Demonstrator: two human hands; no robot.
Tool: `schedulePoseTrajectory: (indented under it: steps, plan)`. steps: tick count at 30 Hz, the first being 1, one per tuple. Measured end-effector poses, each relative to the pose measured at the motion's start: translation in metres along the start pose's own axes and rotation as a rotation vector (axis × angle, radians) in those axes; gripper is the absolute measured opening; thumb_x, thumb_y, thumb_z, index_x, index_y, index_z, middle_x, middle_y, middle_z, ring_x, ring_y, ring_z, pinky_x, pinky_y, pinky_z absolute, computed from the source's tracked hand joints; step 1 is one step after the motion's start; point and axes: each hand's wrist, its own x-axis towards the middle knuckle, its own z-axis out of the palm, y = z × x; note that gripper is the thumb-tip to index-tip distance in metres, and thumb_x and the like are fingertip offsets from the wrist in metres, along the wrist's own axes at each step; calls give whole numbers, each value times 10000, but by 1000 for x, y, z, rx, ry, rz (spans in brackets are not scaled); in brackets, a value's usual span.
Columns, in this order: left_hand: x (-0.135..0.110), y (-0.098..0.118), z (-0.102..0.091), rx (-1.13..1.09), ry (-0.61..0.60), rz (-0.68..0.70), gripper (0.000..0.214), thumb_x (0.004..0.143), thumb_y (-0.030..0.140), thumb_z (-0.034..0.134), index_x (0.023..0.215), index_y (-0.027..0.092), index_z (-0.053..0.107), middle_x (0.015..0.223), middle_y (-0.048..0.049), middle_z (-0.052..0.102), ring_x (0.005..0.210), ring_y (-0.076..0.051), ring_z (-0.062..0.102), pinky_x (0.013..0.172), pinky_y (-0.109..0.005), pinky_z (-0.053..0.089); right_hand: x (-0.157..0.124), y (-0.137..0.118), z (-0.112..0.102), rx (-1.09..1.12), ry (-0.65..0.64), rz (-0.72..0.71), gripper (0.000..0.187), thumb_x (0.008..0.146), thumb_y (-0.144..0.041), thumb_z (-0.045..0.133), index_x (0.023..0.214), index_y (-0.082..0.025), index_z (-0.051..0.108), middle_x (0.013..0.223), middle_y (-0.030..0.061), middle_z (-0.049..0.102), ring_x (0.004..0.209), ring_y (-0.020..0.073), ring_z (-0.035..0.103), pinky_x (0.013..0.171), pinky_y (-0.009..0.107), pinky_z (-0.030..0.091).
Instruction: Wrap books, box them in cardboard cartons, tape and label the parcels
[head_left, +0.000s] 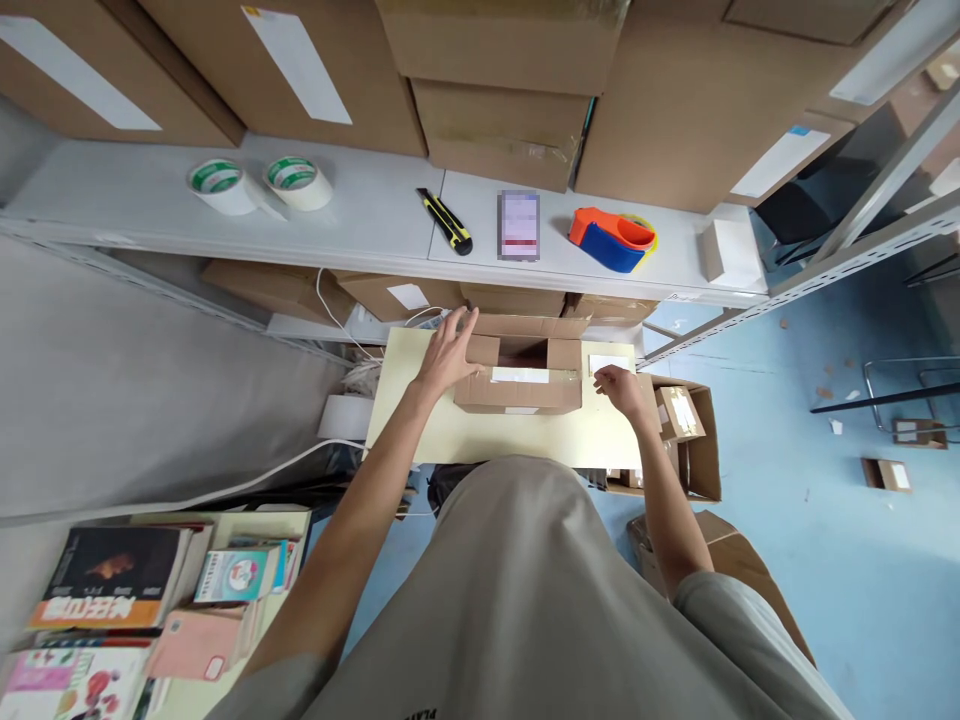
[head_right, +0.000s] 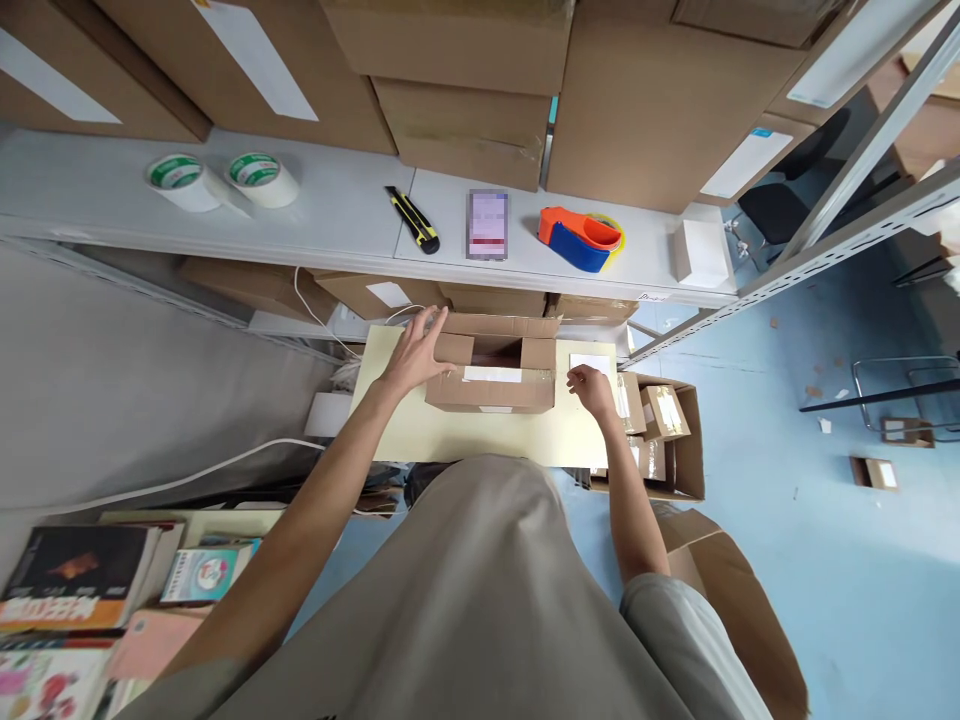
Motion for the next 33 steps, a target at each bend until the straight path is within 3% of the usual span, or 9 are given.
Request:
schedulePoseTrajectory:
  steps: [3, 6, 10, 12, 14, 18, 23, 29, 33]
  plan:
    - [-9, 2, 1, 16, 47, -14, 1118, 798, 312, 1076, 1763, 218, 520, 1742, -262, 501, 1649, -523, 509, 1398, -675, 433, 2, 1, -2, -124, 6, -33, 175, 1084, -172, 586, 1037, -213, 750, 1026, 111, 895, 890, 238, 868, 879, 341, 658]
    - [-26, 2, 8, 25, 71, -37, 628, 895, 265, 991, 1471, 228, 742, 1671, -240, 553, 1616, -493, 547, 1373, -660, 468, 6, 3, 0, -184, 35, -73, 287, 1050, -100, 525, 1141, -207, 776, 1108, 133, 896, 1009, 263, 873, 975, 389, 667]
    - [-46, -2, 26, -73, 66, -136, 236, 1045, 325, 831, 1259, 232, 802, 1709, -210, 550, 1600, -445, 594, 1341, -622, 521, 13, 2, 16, -121, 195, -212, 360, 1117, -252, 492, 1334, -198, 774, 1315, 196, 855, 1155, 314, 841, 1075, 488, 677]
    - [-52, -5, 35, -145, 89, -201, 213, 1090, 343, 764, 1261, 225, 815, 1668, -205, 595, 1519, -407, 673, 1277, -569, 583, 15, 1, 31, -65, 236, -277, 413, 1158, -451, 515, 1346, -198, 781, 1363, 219, 823, 1157, 329, 825, 1033, 497, 701]
    - [-55, -6, 44, -213, 135, -260, 200, 1103, 340, 736, 1234, 225, 834, 1521, -185, 693, 1360, -355, 764, 1176, -498, 642, 15, 0, 47, -49, 246, -289, 472, 1140, -590, 561, 1217, -201, 818, 1294, 210, 819, 1081, 324, 821, 972, 489, 720]
    - [-58, -2, 60, -318, 272, -367, 156, 1078, 324, 767, 1157, 231, 863, 1239, -116, 786, 1018, -255, 811, 1026, -398, 669, 7, 5, 79, -13, 364, -249, 442, 1124, -557, 593, 1039, -208, 852, 1228, 187, 816, 1028, 306, 819, 1009, 493, 715]
    - [-58, 3, 77, -414, 431, -540, 188, 1043, 363, 806, 1141, 227, 891, 1153, -99, 822, 976, -235, 800, 975, -363, 661, -4, 15, 106, 176, 543, -197, 404, 1096, -520, 640, 1083, -214, 904, 1328, 186, 830, 1228, 320, 811, 1144, 510, 673]
    - [-52, -3, 84, -519, 456, -609, 320, 1015, 504, 783, 1095, 219, 902, 1119, -96, 853, 951, -222, 797, 969, -358, 657, 3, 19, 107, 462, 519, -95, 448, 971, -618, 799, 1033, -189, 912, 1275, 186, 877, 1266, 331, 816, 1224, 522, 628]
    - [-56, -13, 78, -631, 401, -617, 459, 973, 630, 775, 1112, 206, 883, 1192, -125, 869, 1070, -255, 817, 1027, -393, 666, 3, 19, 92, 461, 408, -66, 442, 980, -634, 776, 1017, -205, 880, 1333, 191, 874, 1301, 335, 813, 1173, 527, 656]
